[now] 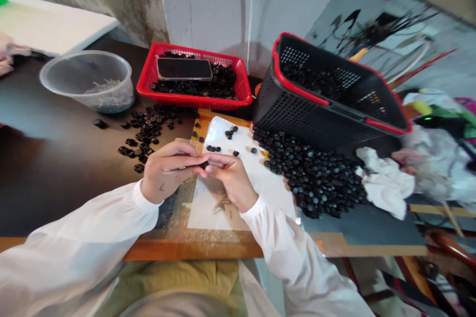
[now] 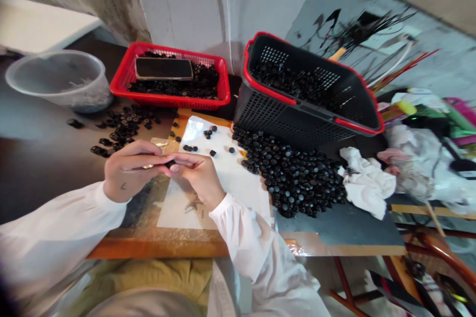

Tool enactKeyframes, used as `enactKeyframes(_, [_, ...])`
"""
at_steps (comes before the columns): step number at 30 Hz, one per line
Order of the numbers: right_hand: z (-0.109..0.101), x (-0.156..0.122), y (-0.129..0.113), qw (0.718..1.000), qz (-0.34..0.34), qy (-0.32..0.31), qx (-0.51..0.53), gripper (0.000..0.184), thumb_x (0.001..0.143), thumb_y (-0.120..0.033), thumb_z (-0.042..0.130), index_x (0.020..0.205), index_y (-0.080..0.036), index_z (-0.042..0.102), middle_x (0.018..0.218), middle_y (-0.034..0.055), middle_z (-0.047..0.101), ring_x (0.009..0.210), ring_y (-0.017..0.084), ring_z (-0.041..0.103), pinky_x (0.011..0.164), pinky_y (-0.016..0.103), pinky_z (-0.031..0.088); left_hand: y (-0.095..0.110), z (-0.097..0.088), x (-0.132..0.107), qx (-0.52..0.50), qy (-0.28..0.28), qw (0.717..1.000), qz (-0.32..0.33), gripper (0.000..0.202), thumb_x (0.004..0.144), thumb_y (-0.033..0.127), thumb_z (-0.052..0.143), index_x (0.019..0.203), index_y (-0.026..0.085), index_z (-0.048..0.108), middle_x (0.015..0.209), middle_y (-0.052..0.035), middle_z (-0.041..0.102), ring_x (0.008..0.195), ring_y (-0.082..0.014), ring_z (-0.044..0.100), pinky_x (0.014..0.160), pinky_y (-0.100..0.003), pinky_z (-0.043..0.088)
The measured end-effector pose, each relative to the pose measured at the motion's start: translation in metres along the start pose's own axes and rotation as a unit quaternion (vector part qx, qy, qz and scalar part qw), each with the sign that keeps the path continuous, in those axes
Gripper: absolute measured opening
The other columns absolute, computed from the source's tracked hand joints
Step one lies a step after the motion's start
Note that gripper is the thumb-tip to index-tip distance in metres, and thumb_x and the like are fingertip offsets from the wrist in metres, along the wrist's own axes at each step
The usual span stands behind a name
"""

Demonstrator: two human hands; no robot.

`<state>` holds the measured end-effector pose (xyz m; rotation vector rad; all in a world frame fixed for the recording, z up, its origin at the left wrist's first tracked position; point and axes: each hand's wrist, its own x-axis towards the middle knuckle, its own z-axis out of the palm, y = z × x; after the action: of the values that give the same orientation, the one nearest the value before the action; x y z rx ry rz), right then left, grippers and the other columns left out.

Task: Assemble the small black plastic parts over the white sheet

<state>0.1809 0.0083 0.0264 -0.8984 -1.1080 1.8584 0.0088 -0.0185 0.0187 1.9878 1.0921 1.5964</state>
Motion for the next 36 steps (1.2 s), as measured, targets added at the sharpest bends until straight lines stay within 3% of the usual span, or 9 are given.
enactKeyframes(3, [-0.011, 0.003, -0.014, 0.992, -0.066, -0.016, -0.106, 0.028, 0.076, -0.033, 0.08, 0.103, -0.027, 0.08, 0.106, 0.0017, 0.08, 0.098, 0.022, 0.075, 0.094, 0.038, 0.058, -0.006, -0.009, 0.007, 0.079, -0.052, 0.995, 0.018, 0.038, 0.086, 0.031, 0.077, 0.123, 0.03, 0.072, 0.101, -0.0027, 0.069, 0.082, -0.0146, 0.068, 0.072, -0.026, 0.06])
enactKeyframes(5, [-0.028, 0.003, -0.027, 0.955, -0.141, 0.024, -0.259, 0.024, 0.084, -0.031, 0.074, 0.107, -0.028, 0.079, 0.111, 0.0023, 0.079, 0.103, 0.022, 0.073, 0.097, 0.037, 0.056, -0.011, -0.017, 0.011, 0.109, -0.07, 0.991, 0.009, 0.044, 0.09, 0.039, 0.071, 0.133, 0.026, 0.065, 0.103, -0.0045, 0.069, 0.084, -0.0156, 0.068, 0.075, -0.026, 0.059])
enactKeyframes(10, [-0.089, 0.008, -0.051, 0.709, -0.243, 0.229, -0.621, 0.033, 0.089, -0.013, 0.058, 0.116, -0.02, 0.076, 0.121, 0.0104, 0.075, 0.119, 0.028, 0.064, 0.111, 0.047, 0.044, -0.02, -0.038, 0.022, 0.186, 0.005, 0.982, -0.029, 0.024, 0.097, 0.033, 0.062, 0.116, 0.022, 0.073, 0.105, -0.0056, 0.069, 0.076, -0.0127, 0.064, 0.07, -0.024, 0.055])
enactKeyframes(13, [-0.109, 0.011, -0.051, 0.642, -0.233, 0.24, -0.69, 0.038, 0.088, -0.009, 0.055, 0.118, -0.021, 0.075, 0.126, 0.0068, 0.074, 0.125, 0.029, 0.058, 0.12, 0.055, 0.029, -0.019, -0.042, 0.026, 0.192, 0.019, 0.981, -0.011, 0.018, 0.096, 0.029, 0.062, 0.104, 0.022, 0.076, 0.1, -0.0051, 0.071, 0.077, -0.0136, 0.064, 0.07, -0.025, 0.054])
enactKeyframes(16, [-0.106, 0.01, -0.048, 0.635, -0.239, 0.21, -0.704, 0.036, 0.09, -0.011, 0.055, 0.118, -0.022, 0.075, 0.125, 0.0053, 0.074, 0.12, 0.027, 0.058, 0.119, 0.052, 0.028, -0.015, -0.034, 0.022, 0.147, -0.113, 0.981, 0.051, 0.016, 0.095, 0.029, 0.062, 0.098, 0.022, 0.076, 0.092, -0.0047, 0.073, 0.08, -0.0151, 0.067, 0.076, -0.027, 0.055])
enactKeyframes(19, [-0.092, 0.007, -0.046, 0.65, -0.244, 0.142, -0.706, 0.028, 0.094, -0.017, 0.056, 0.111, -0.023, 0.078, 0.11, 0.006, 0.077, 0.107, 0.025, 0.059, 0.108, 0.043, 0.039, -0.012, -0.017, 0.01, 0.154, -0.263, 0.947, 0.101, 0.018, 0.096, 0.03, 0.059, 0.096, 0.024, 0.077, 0.089, -0.0035, 0.074, 0.084, -0.0162, 0.067, 0.08, -0.027, 0.052])
enactKeyframes(21, [-0.085, 0.006, -0.043, 0.652, -0.24, 0.094, -0.713, 0.023, 0.095, -0.024, 0.06, 0.107, -0.024, 0.08, 0.104, 0.0067, 0.078, 0.104, 0.026, 0.058, 0.101, 0.041, 0.042, -0.011, -0.005, 0.002, 0.167, -0.311, 0.929, 0.112, 0.02, 0.098, 0.032, 0.058, 0.1, 0.026, 0.076, 0.091, -0.003, 0.073, 0.085, -0.0165, 0.066, 0.076, -0.027, 0.05])
enactKeyframes(27, [-0.082, 0.008, -0.035, 0.624, -0.225, 0.032, -0.748, 0.02, 0.091, -0.03, 0.07, 0.107, -0.026, 0.079, 0.104, 0.0054, 0.077, 0.103, 0.027, 0.056, 0.103, 0.043, 0.038, -0.009, 0.019, -0.003, 0.166, -0.336, 0.922, 0.102, 0.023, 0.101, 0.032, 0.053, 0.108, 0.027, 0.074, 0.099, -0.0049, 0.07, 0.09, -0.0179, 0.063, 0.075, -0.028, 0.047])
enactKeyframes(36, [-0.09, 0.001, -0.043, 0.572, -0.208, 0.097, -0.788, 0.02, 0.087, -0.017, 0.064, 0.1, -0.023, 0.078, 0.102, 0.005, 0.076, 0.101, 0.027, 0.057, 0.116, 0.047, 0.028, -0.008, 0.032, -0.004, 0.208, -0.355, 0.905, 0.11, 0.02, 0.102, 0.027, 0.052, 0.094, 0.019, 0.067, 0.093, -0.005, 0.067, 0.09, -0.019, 0.057, 0.079, -0.031, 0.043])
